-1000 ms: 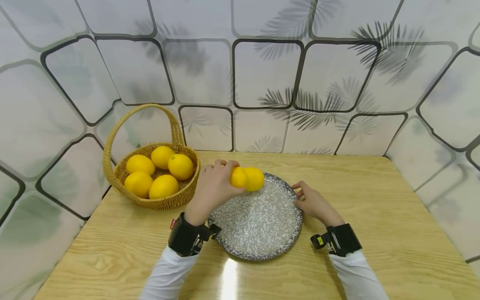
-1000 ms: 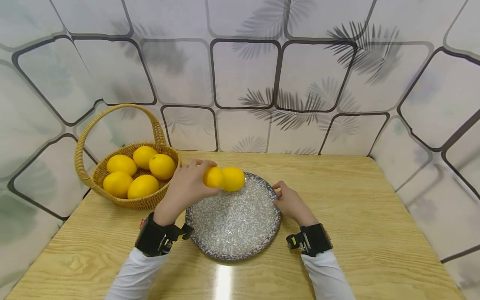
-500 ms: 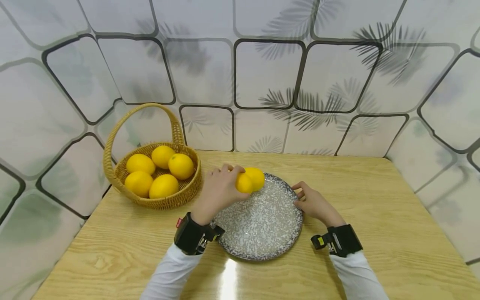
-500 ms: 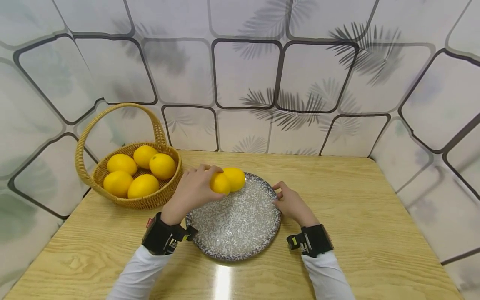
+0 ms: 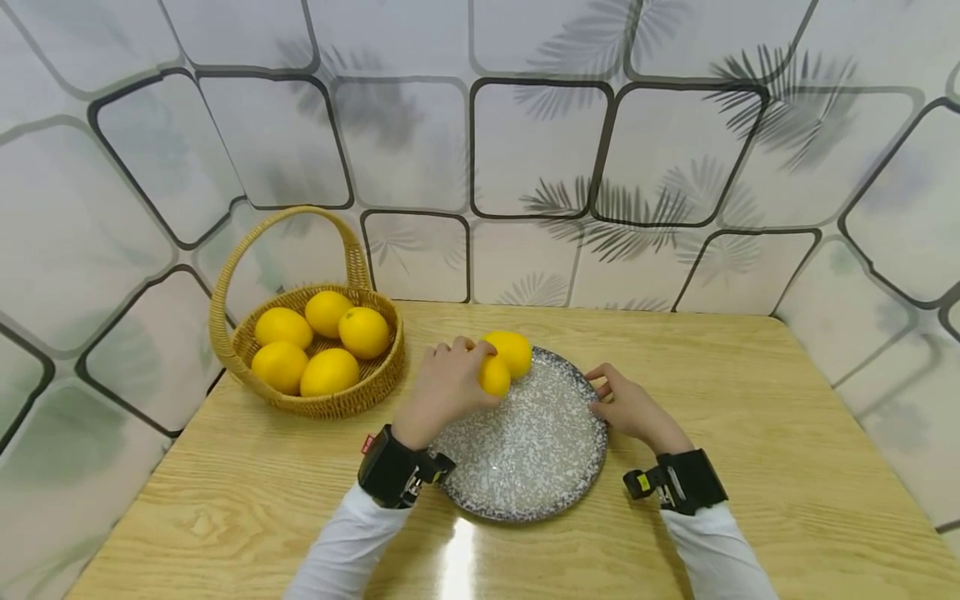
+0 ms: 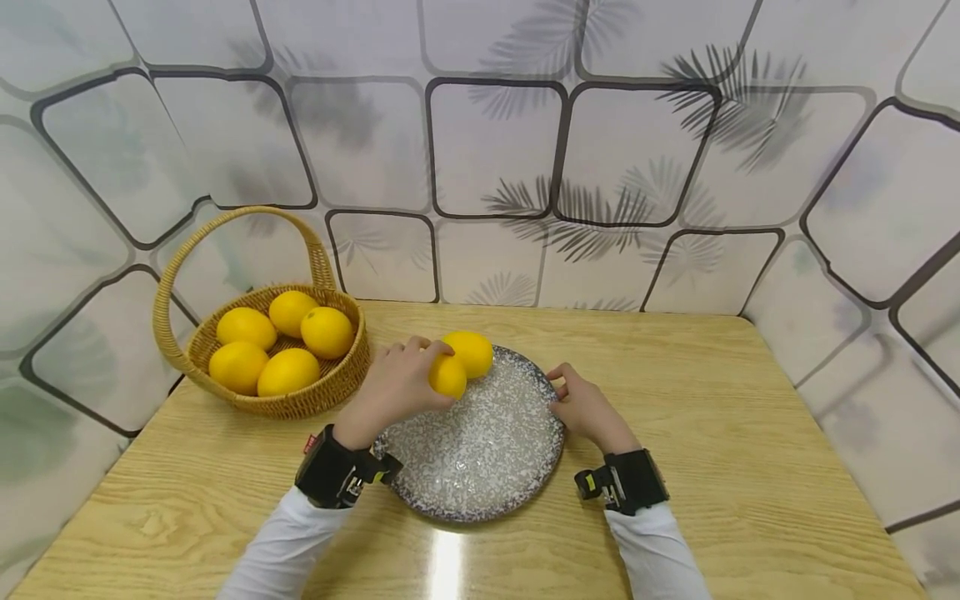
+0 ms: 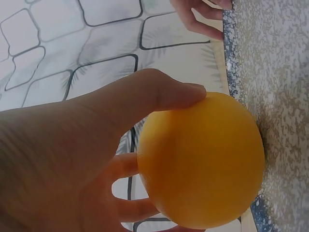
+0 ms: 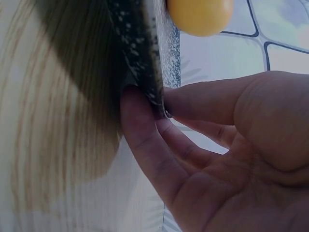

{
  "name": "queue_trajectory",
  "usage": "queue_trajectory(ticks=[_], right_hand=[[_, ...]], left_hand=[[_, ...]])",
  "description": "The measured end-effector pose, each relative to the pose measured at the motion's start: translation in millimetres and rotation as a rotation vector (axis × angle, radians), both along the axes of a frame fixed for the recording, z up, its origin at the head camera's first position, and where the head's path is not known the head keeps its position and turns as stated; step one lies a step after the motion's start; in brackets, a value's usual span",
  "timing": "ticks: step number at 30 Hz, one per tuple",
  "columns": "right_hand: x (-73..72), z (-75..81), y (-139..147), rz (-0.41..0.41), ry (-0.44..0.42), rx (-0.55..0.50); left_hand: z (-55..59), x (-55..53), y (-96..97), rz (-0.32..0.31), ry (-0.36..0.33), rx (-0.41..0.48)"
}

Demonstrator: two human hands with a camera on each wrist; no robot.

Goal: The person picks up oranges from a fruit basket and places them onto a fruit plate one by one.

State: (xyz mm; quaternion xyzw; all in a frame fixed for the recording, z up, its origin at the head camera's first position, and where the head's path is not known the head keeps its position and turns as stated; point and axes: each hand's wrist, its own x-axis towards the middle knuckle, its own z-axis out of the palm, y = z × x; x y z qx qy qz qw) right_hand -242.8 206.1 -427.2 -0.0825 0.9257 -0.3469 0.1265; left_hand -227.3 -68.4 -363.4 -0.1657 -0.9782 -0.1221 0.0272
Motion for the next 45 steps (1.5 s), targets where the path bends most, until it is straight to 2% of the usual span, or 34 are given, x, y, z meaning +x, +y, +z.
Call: queue_trajectory(ticks=[9,17,26,45], right_hand=[[-0.4,-0.5,1,-0.002,-0.011,-0.017],[0.6,1.1,0,-0.007,-0.023,-0.029],[0.2,1.1,0,-0.011,-0.023,-0.025],[0.2,0.7,0,-0.007,-0.028,-0.028]], left_hand=[[-10.8,-5.4,-1.4,-0.002,-0.036,-0.024],[-14.9,-10.2,-2.9,-0.002,-0.067,-0.041],[-13.9,-11.4,-3.6,0.044,-0.122,-0.029],[-11.6,-12.7,-3.4,0.049,-0.147,0.008]])
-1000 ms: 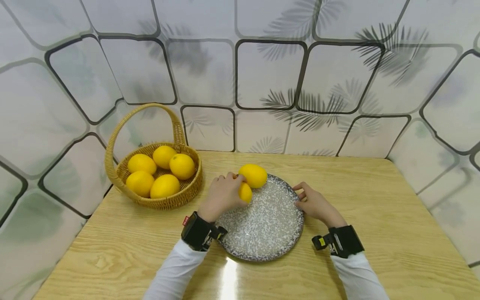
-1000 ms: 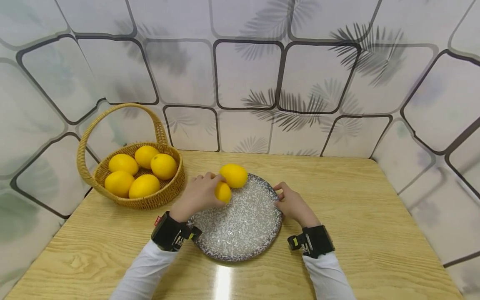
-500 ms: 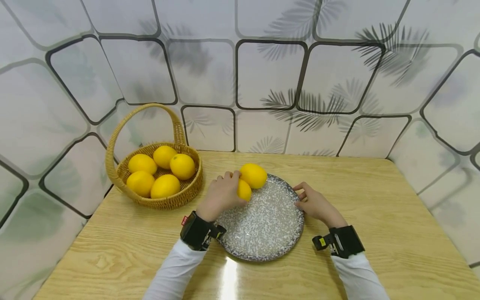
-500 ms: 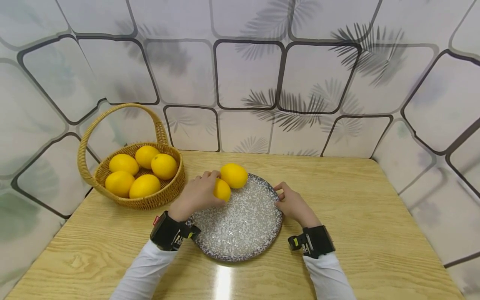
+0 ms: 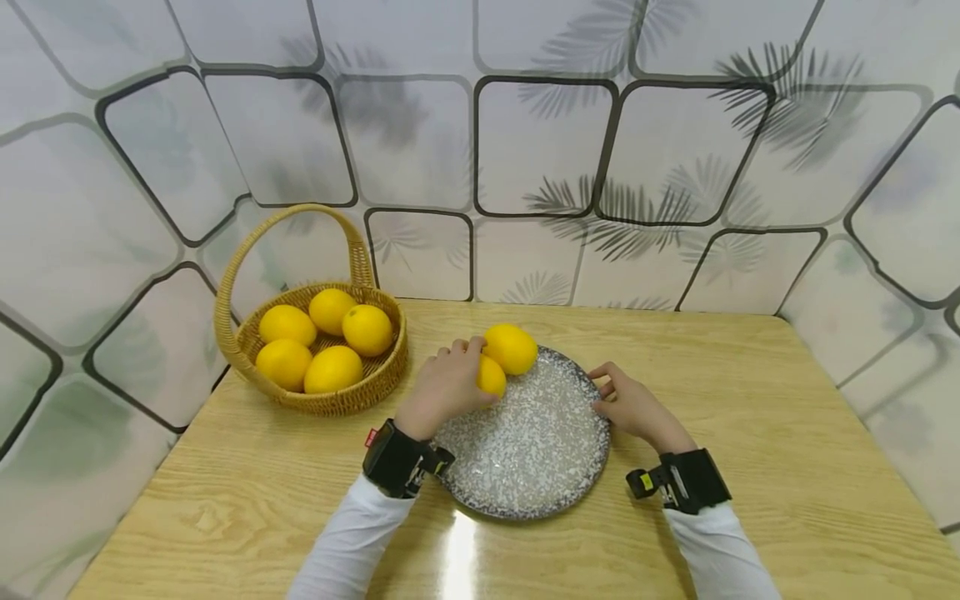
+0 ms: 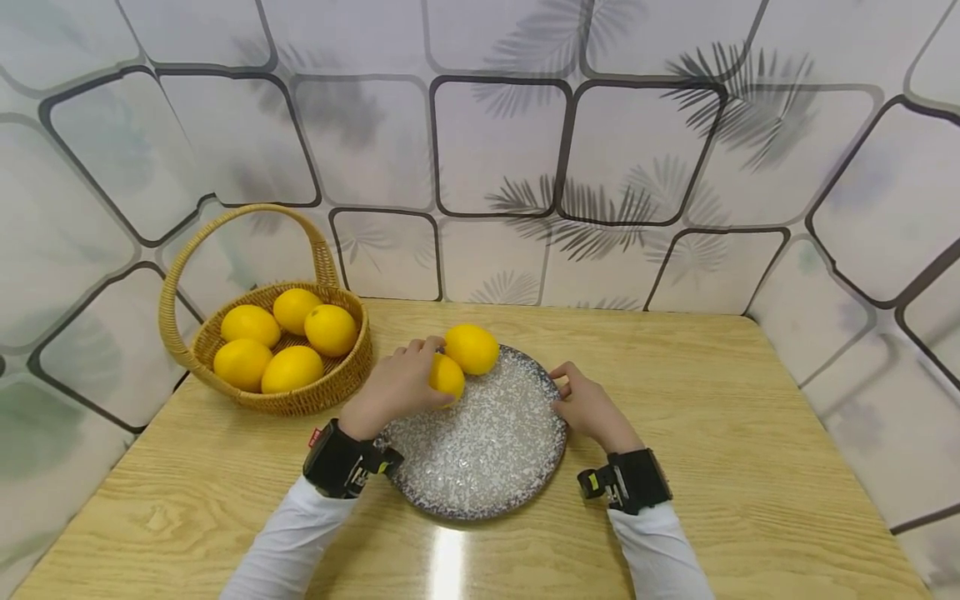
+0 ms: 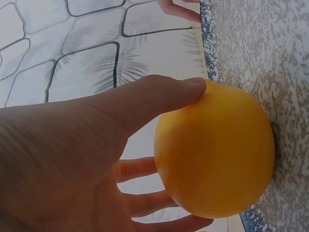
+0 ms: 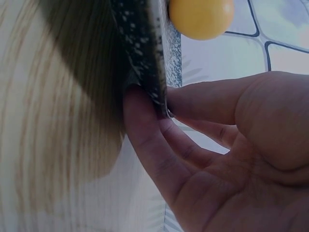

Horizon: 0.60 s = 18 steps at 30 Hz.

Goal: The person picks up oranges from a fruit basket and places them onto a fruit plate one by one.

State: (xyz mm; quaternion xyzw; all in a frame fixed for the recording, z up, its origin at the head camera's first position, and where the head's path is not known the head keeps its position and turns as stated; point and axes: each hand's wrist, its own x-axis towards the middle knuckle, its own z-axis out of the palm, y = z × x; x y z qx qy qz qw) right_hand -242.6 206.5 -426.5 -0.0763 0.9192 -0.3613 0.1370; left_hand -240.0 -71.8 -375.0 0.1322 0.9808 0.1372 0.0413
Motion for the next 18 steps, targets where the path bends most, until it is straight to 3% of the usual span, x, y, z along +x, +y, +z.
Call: queue_trajectory(ticks=[18], right_hand=[[0.4,0.3,-0.3,-0.006,-0.007,0.008]], left_hand=[[0.1,-0.5,0.1,-0.001,-0.004,-0.006]])
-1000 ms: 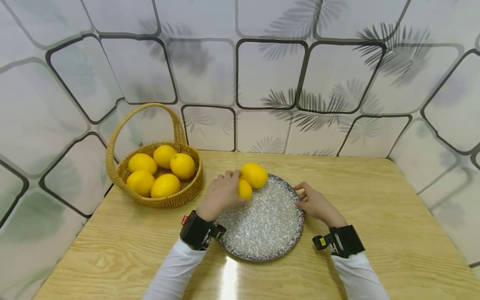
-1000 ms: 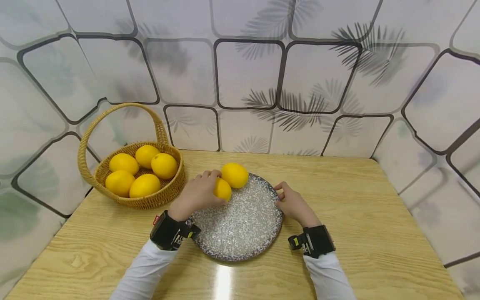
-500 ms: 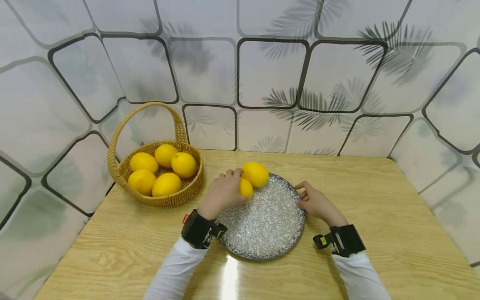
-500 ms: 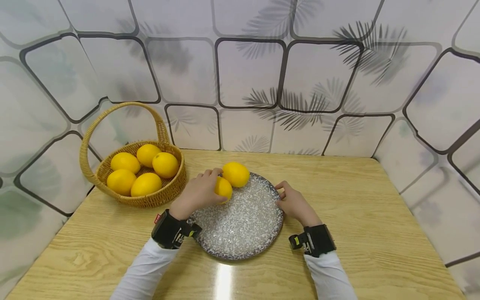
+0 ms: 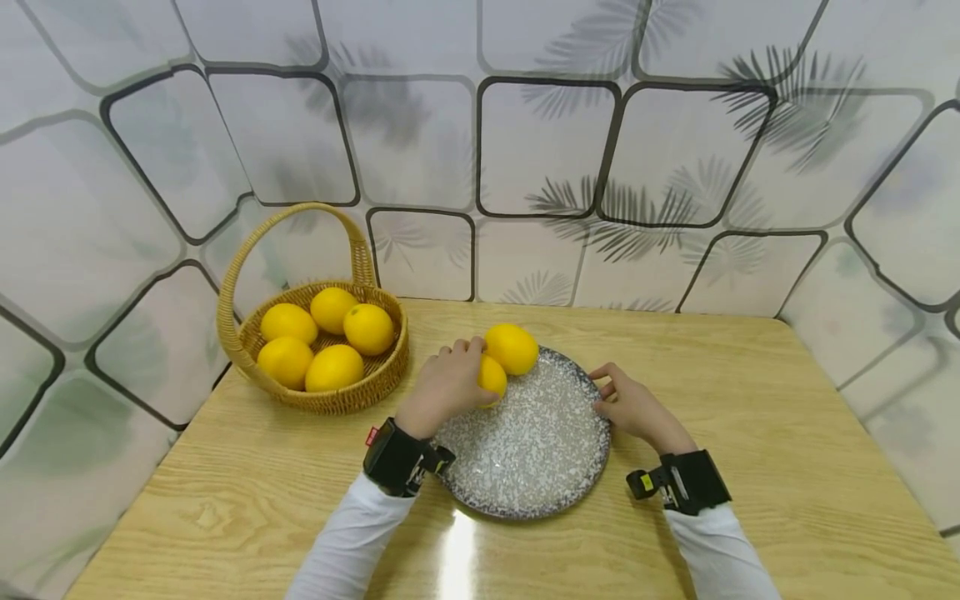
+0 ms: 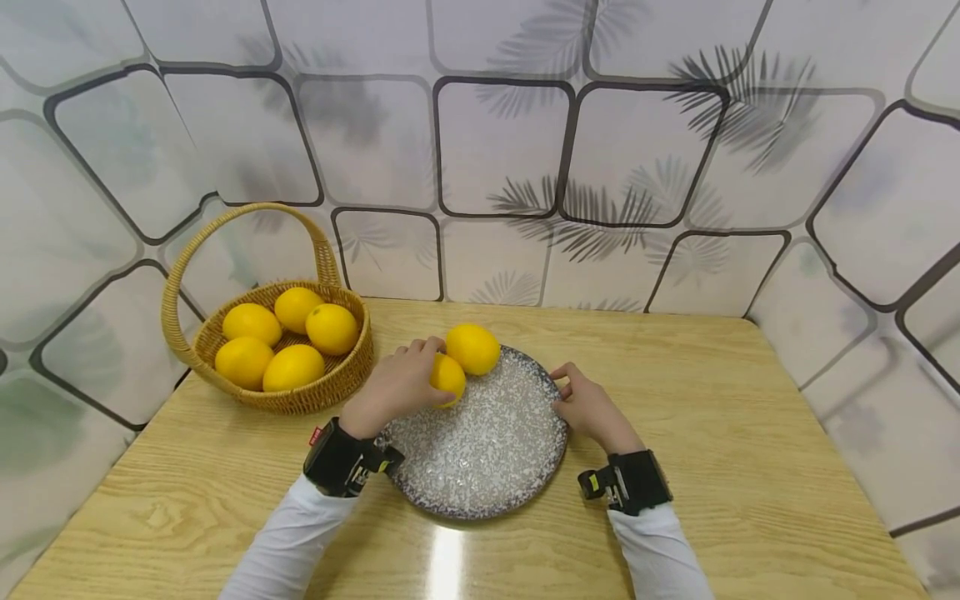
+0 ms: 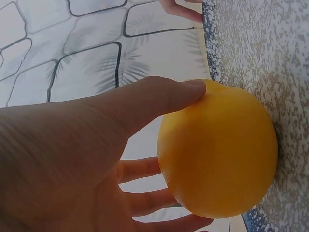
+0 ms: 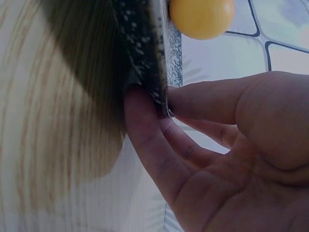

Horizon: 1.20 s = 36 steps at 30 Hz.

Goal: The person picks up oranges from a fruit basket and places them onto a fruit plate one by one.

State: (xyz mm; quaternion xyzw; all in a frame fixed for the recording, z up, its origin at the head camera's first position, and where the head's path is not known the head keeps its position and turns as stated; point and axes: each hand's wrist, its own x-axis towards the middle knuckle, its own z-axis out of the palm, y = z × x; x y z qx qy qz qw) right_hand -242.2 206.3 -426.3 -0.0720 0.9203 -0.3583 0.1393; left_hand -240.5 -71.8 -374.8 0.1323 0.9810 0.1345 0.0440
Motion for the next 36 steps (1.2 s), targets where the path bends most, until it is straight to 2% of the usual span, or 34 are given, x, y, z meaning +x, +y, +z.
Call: queue_trajectory(ticks=[9,13,17,23,28,36], right_hand=[[-0.2,-1.4,1,0.003,-0.004,-0.004],[0.1,-1.7,1,0.003,-0.010,-0.007],[-0.3,-2.3,1,0.004,-0.003,-0.003],[-0.7,-2.2,0,0.000,-0.002,-0.004],[-1.0,-2.0,0,0.004,0.005,-0.002],[-1.9,-3.7,1,0.006,0.020,0.011]], left_hand=[[-0.4,-1.3,-0.7,0.001,0.005,-0.008],[2.7,0.0,-1.9,0.000,0.011,-0.008],[8.2,2.5,-2.7,0.007,0.048,-0.001],[22.0,5.3,-6.8,0.045,0.086,0.053],[37.0,8.1,-18.0,0.086,0.118,0.090],[59.5,12.2,-49.9,0.172,0.253,0.168]])
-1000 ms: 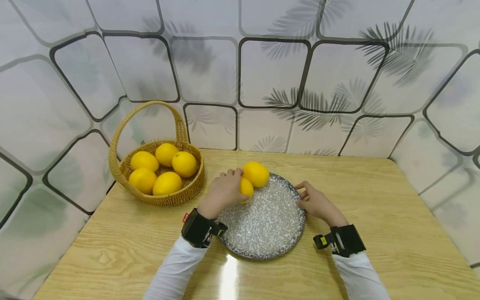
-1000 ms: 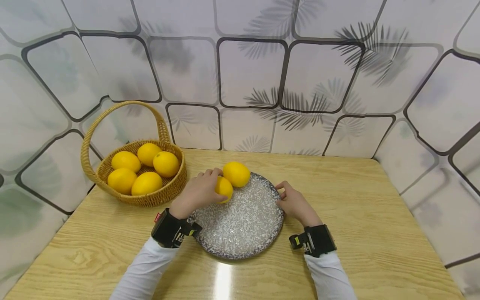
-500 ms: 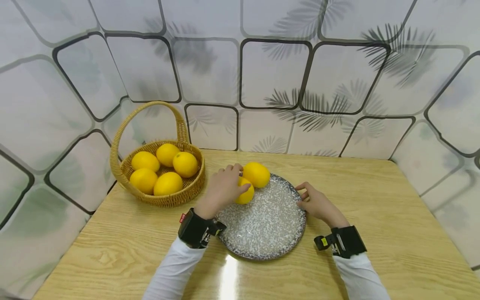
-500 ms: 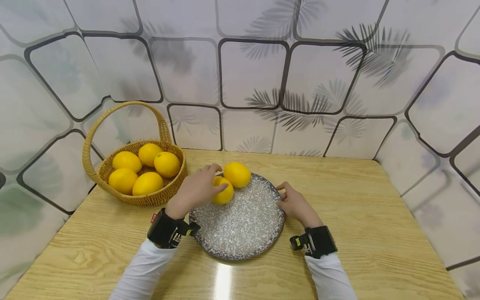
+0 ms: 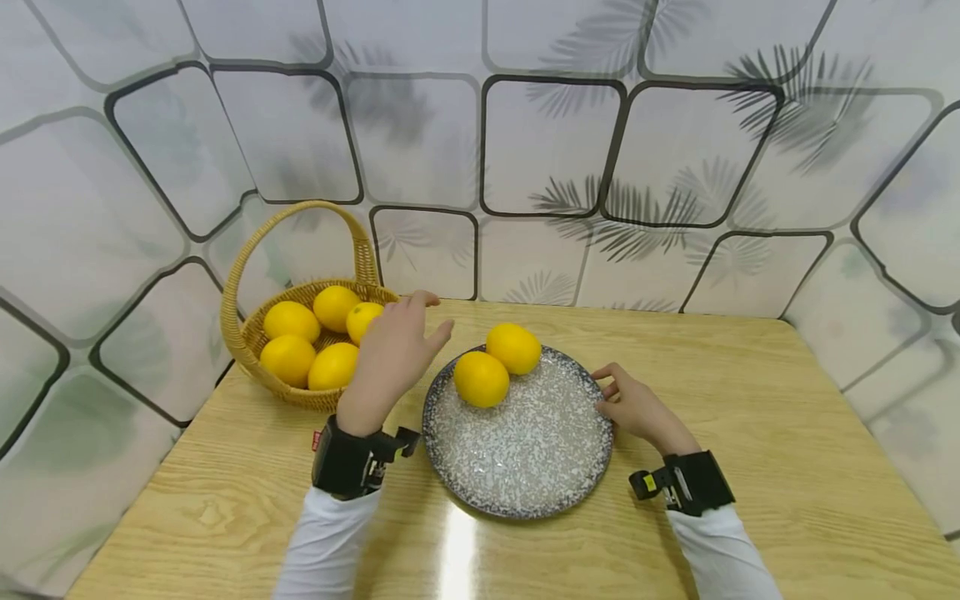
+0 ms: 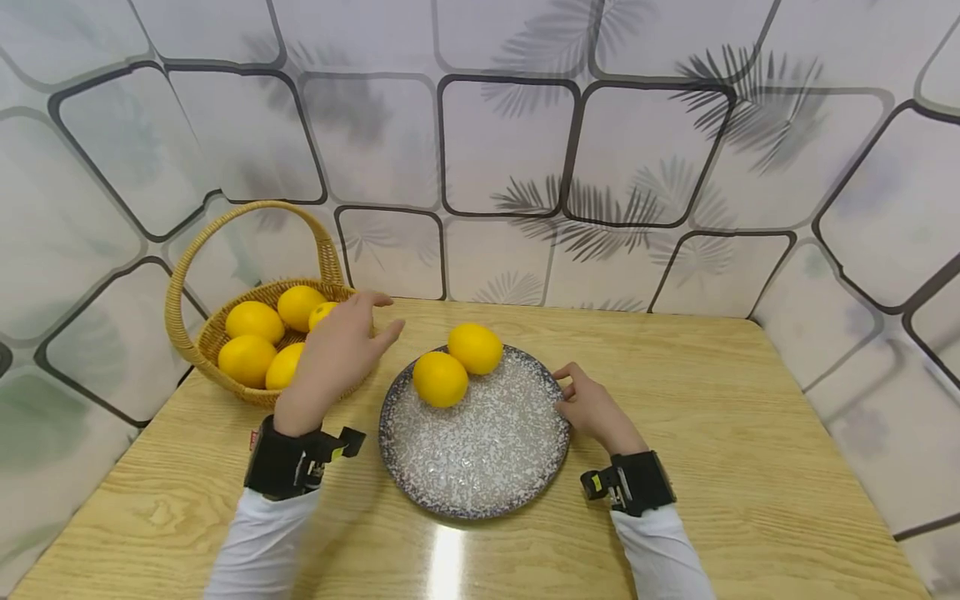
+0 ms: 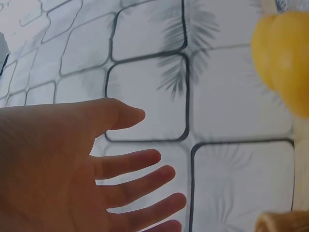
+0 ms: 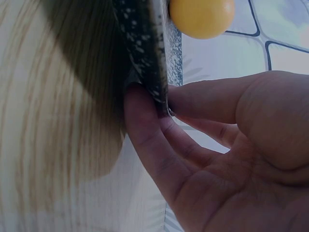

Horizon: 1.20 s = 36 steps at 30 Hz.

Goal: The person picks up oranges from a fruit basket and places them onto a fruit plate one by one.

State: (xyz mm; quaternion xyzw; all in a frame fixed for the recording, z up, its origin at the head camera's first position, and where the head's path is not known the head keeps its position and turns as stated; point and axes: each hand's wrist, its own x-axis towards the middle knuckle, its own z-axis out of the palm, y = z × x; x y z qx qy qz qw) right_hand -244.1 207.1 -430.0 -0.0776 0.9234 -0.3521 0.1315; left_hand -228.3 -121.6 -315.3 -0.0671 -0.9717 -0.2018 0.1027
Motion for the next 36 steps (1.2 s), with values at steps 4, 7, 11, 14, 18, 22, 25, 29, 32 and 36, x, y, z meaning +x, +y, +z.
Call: queue_trajectory(ticks=[4,7,11,14,18,22,25,29,32,36], right_hand=[[0.0,-0.4,0,-0.004,-0.002,0.004],[0.2,-0.1,-1,-0.006,-0.005,0.004],[0.5,0.7,-1,-0.004,-0.007,0.003],[0.5,0.9,-1,0.000,-0.007,-0.003],[0.2,0.4,-1,0.001,-0.007,-0.002],[-0.2,-0.1,-1,-0.003,-0.005,0.002],[-0.2,-0.1,0,-0.004,-0.002,0.001],[-0.2,0.1,-1,-0.002,-0.002,0.001],[-0.1,0.1,-1,-0.003,-0.006,0.000],[0.3,0.2,-1,-0.009,-0.016,-0.004]], left_hand=[[5.1,-0.4,-20.3,0.069,0.075,0.008],[6.4,-1.8,-35.8,0.123,0.121,0.011],[6.8,-3.3,-56.1,0.189,0.128,0.007],[5.8,-2.7,-71.7,0.234,0.089,0.016],[2.3,-2.0,-89.5,0.292,0.041,0.044],[-3.9,-3.5,-100.8,0.356,0.035,0.054],[-8.6,-5.4,-106.2,0.388,0.029,0.065],[-16.7,-9.1,-111.6,0.392,-0.017,0.047],[-22.9,-12.3,-113.6,0.377,-0.061,0.032],[-28.8,-15.5,-114.2,0.365,-0.097,0.042]])
